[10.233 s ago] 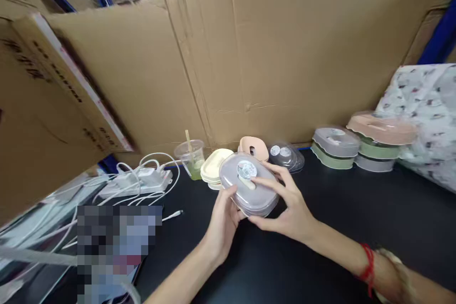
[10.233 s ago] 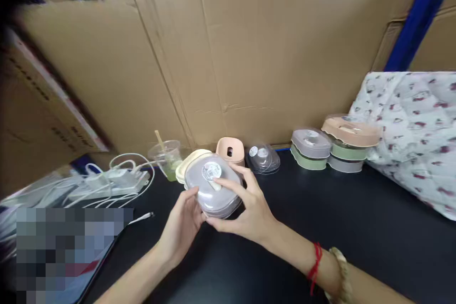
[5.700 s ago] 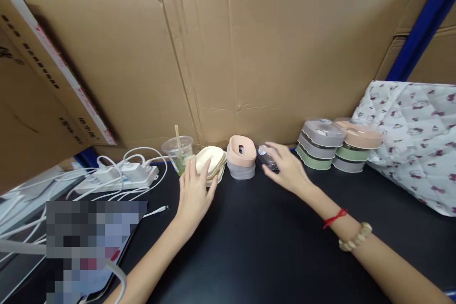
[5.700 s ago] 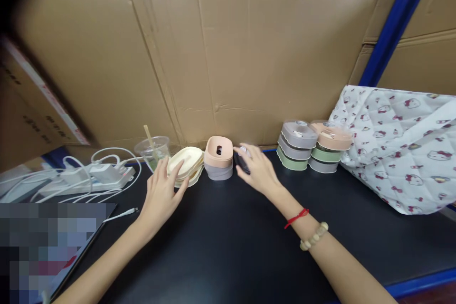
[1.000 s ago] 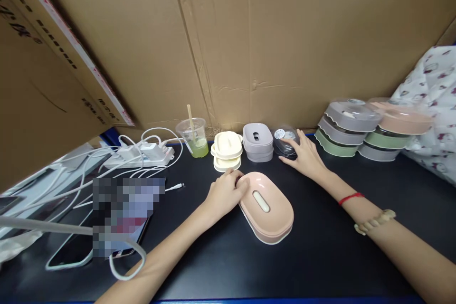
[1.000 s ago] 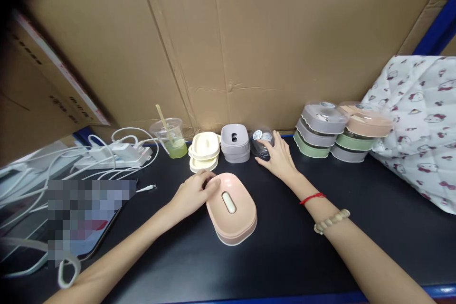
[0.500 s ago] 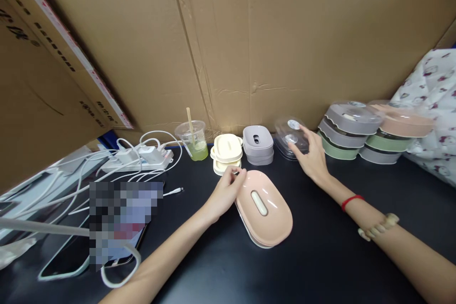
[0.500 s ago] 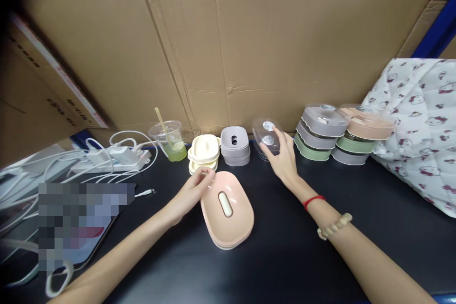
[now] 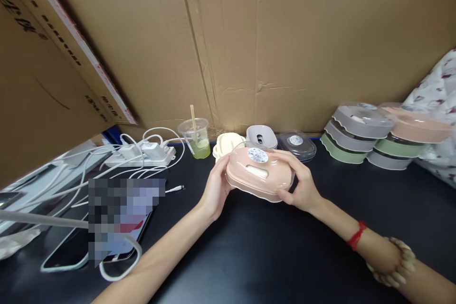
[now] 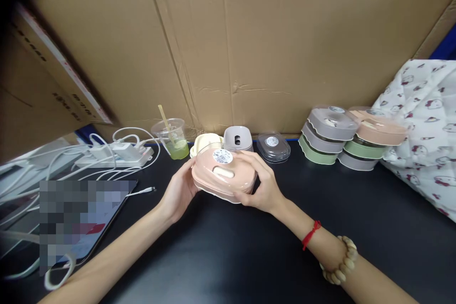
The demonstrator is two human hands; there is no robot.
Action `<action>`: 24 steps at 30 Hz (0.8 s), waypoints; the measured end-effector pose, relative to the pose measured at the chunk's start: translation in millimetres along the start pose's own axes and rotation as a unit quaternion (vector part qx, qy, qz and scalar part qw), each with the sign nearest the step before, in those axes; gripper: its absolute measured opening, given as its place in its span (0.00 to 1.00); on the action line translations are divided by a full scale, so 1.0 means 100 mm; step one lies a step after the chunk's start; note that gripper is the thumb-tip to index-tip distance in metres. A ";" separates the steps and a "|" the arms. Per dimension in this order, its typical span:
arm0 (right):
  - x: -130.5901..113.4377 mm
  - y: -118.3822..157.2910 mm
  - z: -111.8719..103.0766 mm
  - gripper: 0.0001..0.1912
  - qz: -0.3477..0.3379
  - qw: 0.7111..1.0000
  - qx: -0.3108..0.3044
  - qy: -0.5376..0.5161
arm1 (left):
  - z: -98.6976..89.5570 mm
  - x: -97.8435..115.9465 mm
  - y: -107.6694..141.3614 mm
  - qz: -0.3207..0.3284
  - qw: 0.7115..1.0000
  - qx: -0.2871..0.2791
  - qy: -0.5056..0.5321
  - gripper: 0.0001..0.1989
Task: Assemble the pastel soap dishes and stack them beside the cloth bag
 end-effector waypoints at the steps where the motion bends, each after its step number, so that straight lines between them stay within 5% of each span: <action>1: 0.00 0.00 0.00 0.29 -0.001 1.000 -0.006 -0.004 | 0.01 0.00 0.00 -0.007 1.000 -0.010 -0.001 0.18; 6: 0.02 0.02 -0.02 0.30 -0.017 0.999 -0.030 0.006 | -0.02 -0.01 0.00 -0.018 0.998 -0.060 -0.031 0.24; 13: 0.02 0.04 -0.01 0.31 -0.021 0.998 -0.056 -0.012 | -0.03 -0.01 0.01 -0.027 0.993 -0.097 -0.056 0.21; 24: -0.02 0.03 0.00 0.30 -0.019 0.998 -0.047 -0.034 | 0.00 -0.05 -0.01 -0.153 0.986 -0.023 0.052 0.23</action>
Point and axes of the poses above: each hand's wrist, its own y-axis away from the middle knuckle, its own z-axis out of the palm, x = y × z, the point moved 1 cm from there along -y, towards the middle knuckle, and after that the axes turned 15 degrees about y, right-handed, at the moved point
